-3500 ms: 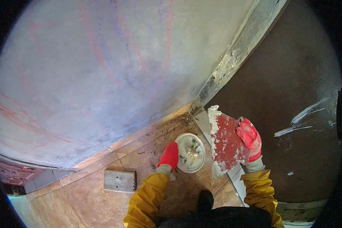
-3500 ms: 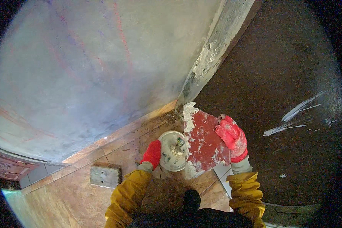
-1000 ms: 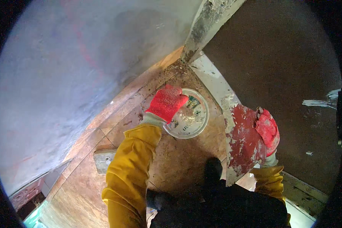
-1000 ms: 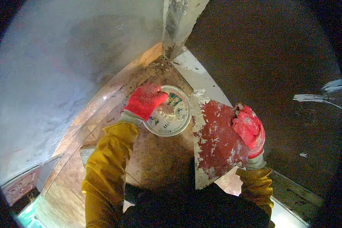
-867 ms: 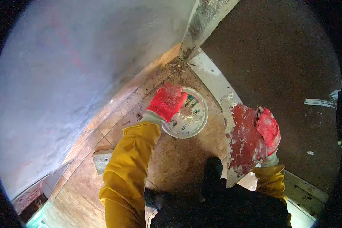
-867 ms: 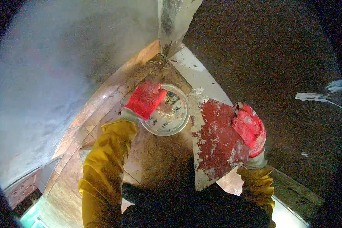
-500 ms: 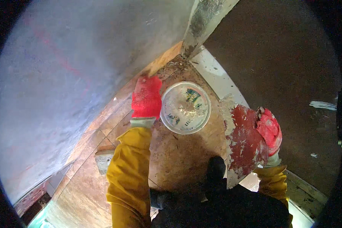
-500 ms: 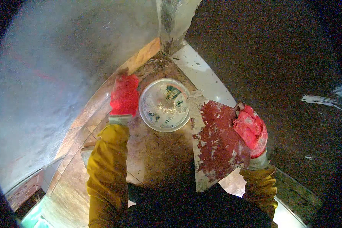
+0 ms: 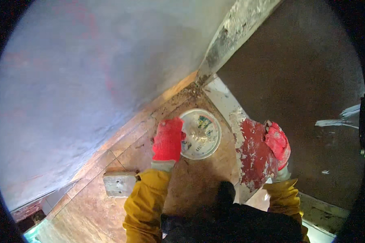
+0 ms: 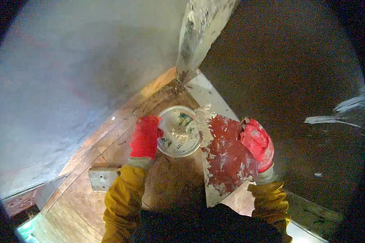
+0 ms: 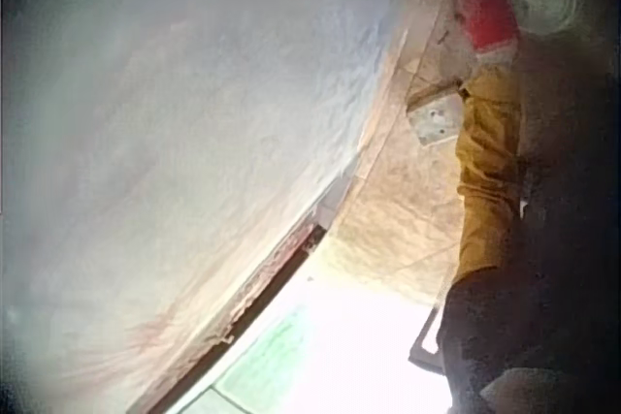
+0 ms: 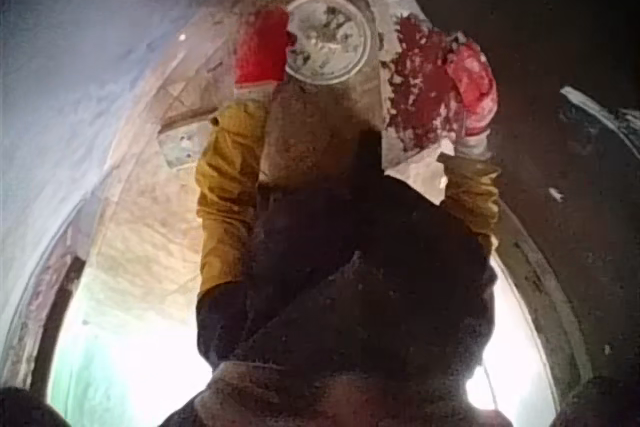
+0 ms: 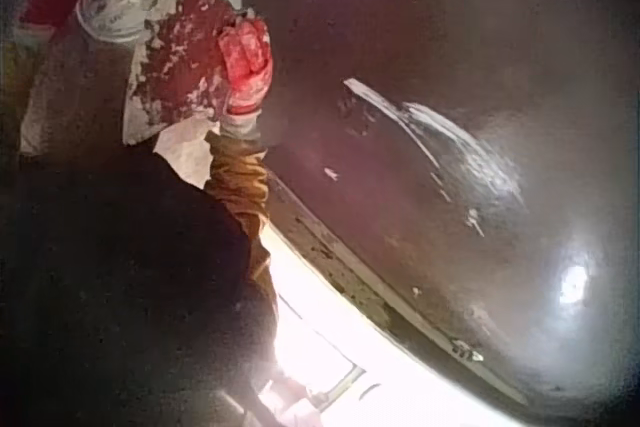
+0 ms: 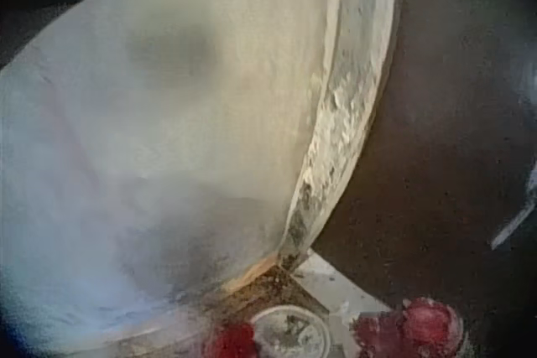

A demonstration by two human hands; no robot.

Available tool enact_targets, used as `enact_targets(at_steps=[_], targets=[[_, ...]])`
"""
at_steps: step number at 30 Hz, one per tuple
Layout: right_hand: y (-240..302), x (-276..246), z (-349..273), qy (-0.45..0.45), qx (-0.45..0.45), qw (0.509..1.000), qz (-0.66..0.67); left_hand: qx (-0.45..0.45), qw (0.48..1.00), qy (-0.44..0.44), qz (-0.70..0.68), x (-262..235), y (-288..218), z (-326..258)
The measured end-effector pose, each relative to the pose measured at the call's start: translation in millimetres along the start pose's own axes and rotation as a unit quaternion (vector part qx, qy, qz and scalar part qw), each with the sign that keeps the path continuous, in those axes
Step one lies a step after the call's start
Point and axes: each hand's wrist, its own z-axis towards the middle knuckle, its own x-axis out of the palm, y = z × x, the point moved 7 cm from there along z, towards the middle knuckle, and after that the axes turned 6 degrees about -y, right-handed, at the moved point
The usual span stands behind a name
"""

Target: The person patches a wall by using a putty knife to apply spackle from a bucket, covering markings on the surface near the floor.

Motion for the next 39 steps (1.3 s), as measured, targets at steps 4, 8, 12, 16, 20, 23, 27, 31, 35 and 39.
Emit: enact_targets(at_steps=[4, 8, 12, 16, 20, 23, 27, 31, 35, 39], targets=[[-33.6, -0.1, -41.9, -0.106, 0.280, 0.930, 0.213, -0.016, 0.996, -0.004, -0.082, -4.0, -19.8, -9.8], [-10.1, -29.9, -6.2, -0.133, 0.011, 0.991, 0.028, 0.046, 0.994, -0.014, -0.101, -20.7, -47.3, -5.4], [-34.5, -49.8, 6.8, -0.222, 0.214, 0.911, 0.273, -0.018, 0.950, 0.033, -0.311, -32.2, -83.6, 5.0], [-12.2, -67.4, 33.7, -0.248, 0.123, 0.947, 0.165, 0.063, 0.909, 0.018, -0.412, -45.1, -119.2, 14.1], [3.9, -62.6, 50.6, -0.264, -0.004, 0.952, 0.154, 0.121, 0.935, -0.031, -0.331, -59.4, -121.4, 6.5], [-6.0, -41.1, 57.6, -0.211, 0.051, 0.956, 0.195, 0.072, 0.937, -0.016, -0.342, -51.7, -104.0, -6.7], [-22.6, -10.3, 76.4, -0.168, 0.062, 0.972, 0.154, 0.118, 0.978, -0.036, -0.171, -77.0, -111.9, -16.5], [-31.7, 13.2, 102.1, -0.190, 0.055, 0.976, 0.093, -0.052, 0.907, 0.013, -0.417, -59.3, -91.4, -20.6], [-51.4, 23.5, 106.1, -0.230, 0.170, 0.944, 0.166, -0.008, 0.932, -0.005, -0.361, -62.9, -91.0, -20.8], [-63.6, 24.8, 99.4, -0.204, 0.324, 0.922, 0.066, -0.022, 0.940, 0.004, -0.340, -54.9, -88.2, -18.1]])
